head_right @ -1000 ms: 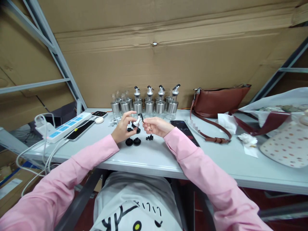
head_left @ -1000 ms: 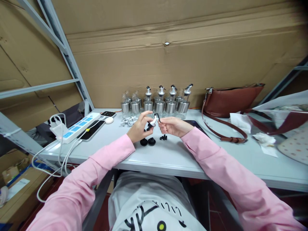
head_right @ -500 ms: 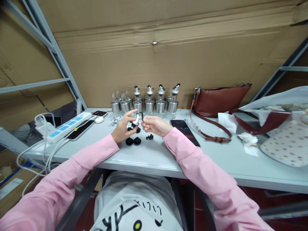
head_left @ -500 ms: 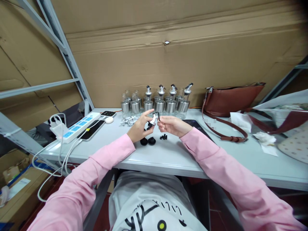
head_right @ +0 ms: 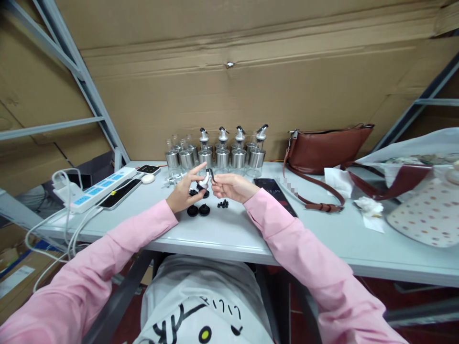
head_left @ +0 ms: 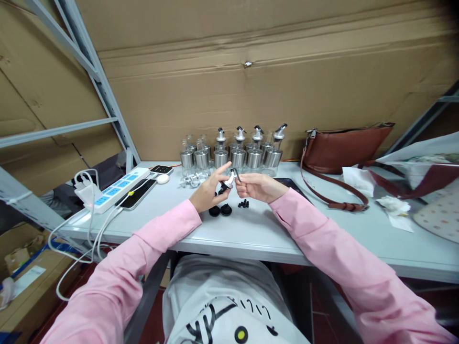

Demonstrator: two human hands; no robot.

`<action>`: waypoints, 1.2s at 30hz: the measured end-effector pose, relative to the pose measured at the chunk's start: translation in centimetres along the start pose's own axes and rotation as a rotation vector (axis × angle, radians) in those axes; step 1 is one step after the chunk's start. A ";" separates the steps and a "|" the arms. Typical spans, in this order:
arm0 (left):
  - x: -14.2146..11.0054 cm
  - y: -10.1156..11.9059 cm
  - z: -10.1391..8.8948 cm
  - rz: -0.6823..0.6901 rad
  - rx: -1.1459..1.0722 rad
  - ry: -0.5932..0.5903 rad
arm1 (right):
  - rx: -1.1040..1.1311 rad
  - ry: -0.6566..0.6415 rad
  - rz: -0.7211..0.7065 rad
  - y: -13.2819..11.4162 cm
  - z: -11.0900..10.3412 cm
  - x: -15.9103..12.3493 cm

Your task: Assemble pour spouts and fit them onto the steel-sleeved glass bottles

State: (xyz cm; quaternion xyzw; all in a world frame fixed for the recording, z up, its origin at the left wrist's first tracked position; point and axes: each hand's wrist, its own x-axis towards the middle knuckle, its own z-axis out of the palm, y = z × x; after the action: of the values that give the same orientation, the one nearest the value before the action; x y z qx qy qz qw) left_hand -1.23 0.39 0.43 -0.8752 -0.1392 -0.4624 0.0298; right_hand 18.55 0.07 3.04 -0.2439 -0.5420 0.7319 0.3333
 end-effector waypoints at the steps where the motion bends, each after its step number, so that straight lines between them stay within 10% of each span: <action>1: 0.0 0.0 0.0 0.005 -0.004 -0.005 | 0.000 -0.005 0.006 0.0 0.0 0.0; 36: 0.2 0.9 -0.1 0.170 0.048 0.030 | -0.160 -0.064 -0.119 0.6 0.3 0.0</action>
State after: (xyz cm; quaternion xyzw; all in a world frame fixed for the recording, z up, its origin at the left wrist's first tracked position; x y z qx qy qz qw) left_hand -0.97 -0.42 0.67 -0.8758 -0.0750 -0.4678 0.0923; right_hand 18.18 -0.22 2.54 -0.2139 -0.6226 0.6725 0.3382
